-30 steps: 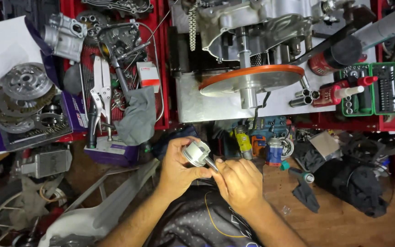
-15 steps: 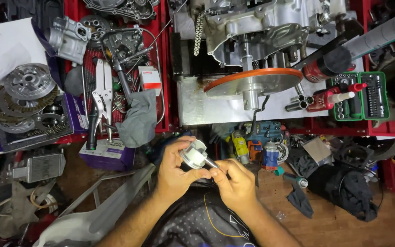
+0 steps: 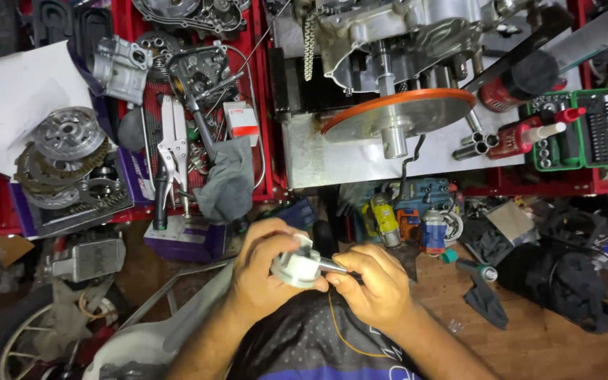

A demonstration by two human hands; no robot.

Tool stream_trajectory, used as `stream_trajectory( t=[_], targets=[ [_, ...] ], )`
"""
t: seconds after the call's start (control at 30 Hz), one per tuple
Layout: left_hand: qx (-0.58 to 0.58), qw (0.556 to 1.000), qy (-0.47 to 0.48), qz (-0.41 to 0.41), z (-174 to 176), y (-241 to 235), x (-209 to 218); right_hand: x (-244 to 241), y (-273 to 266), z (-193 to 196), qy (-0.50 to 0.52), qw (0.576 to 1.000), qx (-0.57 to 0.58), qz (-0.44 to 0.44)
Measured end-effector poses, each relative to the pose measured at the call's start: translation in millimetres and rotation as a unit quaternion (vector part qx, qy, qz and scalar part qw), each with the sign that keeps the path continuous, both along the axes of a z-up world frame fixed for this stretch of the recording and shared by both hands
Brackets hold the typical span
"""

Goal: Preparing and installing a piston into a motorcycle engine block, including cleaning and lubrication.

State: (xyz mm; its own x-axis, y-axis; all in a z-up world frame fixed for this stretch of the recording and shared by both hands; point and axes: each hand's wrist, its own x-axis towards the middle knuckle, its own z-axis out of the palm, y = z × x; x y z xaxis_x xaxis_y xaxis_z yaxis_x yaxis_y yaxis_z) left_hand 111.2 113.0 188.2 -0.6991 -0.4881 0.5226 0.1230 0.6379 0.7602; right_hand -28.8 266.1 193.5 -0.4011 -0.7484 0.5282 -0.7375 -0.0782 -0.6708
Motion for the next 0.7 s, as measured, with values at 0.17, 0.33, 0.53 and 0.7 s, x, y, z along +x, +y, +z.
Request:
stream_trajectory(
  t=[0.17,0.33,0.53,0.7],
  targets=[
    [0.101,0.990,-0.043,-0.086,23.6,-5.8,6.7,-9.6,-4.4,25.6,0.080,0.994,-0.035,0.070],
    [0.135,0.984,-0.052,-0.108,20.7,-4.1,16.1,-15.9,-1.8,38.7,0.148,0.982,-0.021,0.111],
    [0.131,0.986,-0.043,-0.095,18.7,-0.4,20.6,-21.7,-7.1,41.9,0.165,0.976,-0.034,0.137],
    [0.170,0.978,-0.106,-0.059,24.6,2.1,22.8,-30.5,-15.4,46.4,0.215,0.959,-0.076,0.171]
  ],
)
